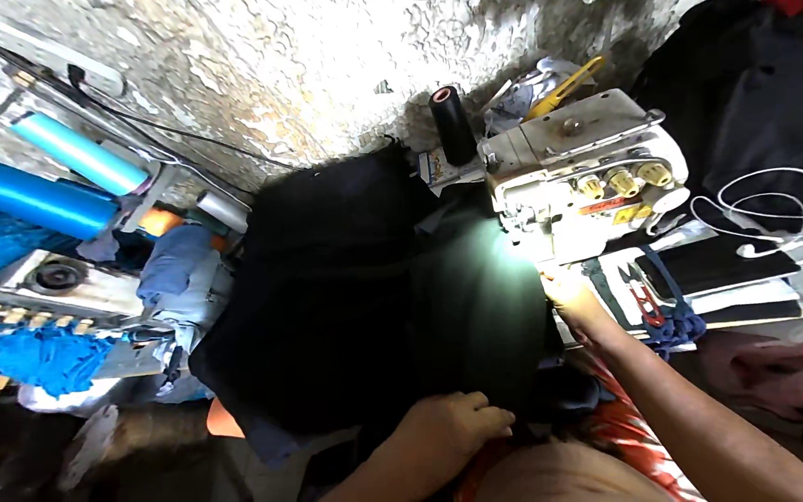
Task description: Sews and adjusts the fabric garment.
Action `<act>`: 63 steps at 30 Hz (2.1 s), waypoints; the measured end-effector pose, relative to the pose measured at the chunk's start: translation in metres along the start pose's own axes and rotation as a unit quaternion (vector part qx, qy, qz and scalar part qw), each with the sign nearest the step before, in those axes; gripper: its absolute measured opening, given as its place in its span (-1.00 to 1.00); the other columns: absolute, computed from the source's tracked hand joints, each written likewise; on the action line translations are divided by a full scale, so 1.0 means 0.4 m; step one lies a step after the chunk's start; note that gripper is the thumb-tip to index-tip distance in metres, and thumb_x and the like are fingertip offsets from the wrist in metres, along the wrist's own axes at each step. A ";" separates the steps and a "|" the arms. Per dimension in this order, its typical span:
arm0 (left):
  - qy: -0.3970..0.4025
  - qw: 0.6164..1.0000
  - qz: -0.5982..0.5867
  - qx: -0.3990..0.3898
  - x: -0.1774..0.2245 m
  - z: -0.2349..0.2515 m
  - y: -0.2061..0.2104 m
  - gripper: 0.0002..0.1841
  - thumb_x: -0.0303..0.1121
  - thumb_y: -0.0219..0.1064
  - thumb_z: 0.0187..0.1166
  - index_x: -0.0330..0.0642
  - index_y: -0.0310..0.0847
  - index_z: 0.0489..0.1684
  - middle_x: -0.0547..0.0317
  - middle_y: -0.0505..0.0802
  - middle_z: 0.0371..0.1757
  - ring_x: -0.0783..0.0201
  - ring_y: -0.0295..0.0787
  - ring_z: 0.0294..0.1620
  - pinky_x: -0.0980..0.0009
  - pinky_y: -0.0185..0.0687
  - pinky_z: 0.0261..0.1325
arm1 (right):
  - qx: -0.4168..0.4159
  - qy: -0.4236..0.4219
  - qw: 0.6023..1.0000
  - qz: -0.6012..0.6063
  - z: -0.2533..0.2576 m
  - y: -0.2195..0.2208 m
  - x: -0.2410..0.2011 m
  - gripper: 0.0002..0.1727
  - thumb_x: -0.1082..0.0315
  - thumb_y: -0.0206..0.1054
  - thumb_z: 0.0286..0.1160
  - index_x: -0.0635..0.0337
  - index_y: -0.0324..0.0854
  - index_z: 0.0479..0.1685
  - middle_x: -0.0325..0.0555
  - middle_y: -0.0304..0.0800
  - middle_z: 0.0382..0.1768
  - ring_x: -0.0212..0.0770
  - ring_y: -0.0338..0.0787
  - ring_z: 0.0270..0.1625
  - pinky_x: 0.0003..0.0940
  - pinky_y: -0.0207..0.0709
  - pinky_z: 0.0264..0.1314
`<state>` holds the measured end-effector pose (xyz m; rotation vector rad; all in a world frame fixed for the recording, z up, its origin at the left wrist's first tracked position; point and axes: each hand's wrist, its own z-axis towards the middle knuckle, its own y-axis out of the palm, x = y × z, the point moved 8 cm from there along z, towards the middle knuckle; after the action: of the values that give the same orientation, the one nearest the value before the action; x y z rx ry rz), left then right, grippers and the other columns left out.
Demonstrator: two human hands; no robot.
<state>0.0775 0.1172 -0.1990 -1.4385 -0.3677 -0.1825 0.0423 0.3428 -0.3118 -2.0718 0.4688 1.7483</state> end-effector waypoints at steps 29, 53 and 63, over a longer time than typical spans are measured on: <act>-0.170 0.930 -0.292 0.145 -0.157 0.121 -0.105 -0.72 -0.36 0.16 0.78 -0.35 0.79 -0.09 0.29 0.84 -0.24 0.75 0.64 -0.21 0.75 0.53 -0.02 | 0.222 -0.261 0.891 -0.297 -0.116 -0.109 -0.019 -0.39 0.18 0.42 0.44 0.55 0.59 0.31 0.58 0.63 0.32 0.56 0.65 0.36 0.42 0.48 0.34; -0.129 0.986 -0.002 -0.104 -0.030 0.170 -0.008 -0.70 -0.37 0.09 0.80 -0.37 0.74 -0.03 -0.20 0.85 -0.15 -0.11 0.89 -0.12 0.05 0.75 -0.11 | -0.078 0.054 0.989 0.117 -0.221 0.018 0.067 -0.76 0.45 0.16 0.69 0.30 0.68 0.13 -0.20 0.89 -0.10 -0.45 0.87 -0.10 -0.52 0.75 0.07; -0.184 0.974 0.006 -0.134 -0.055 0.227 0.021 -0.69 -0.40 0.03 0.83 -0.45 0.67 0.08 -0.29 0.82 -0.05 -0.19 0.84 0.02 0.01 0.70 0.05 | -0.075 0.048 0.992 0.084 -0.179 0.033 0.053 -0.74 0.46 0.11 0.74 0.35 0.66 0.16 -0.17 0.88 -0.09 -0.51 0.84 -0.06 -0.56 0.69 0.13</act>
<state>0.0476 0.2059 -0.2064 -1.7449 -0.6561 0.0497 0.1007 0.2958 -0.3233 -2.2890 0.5707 1.8338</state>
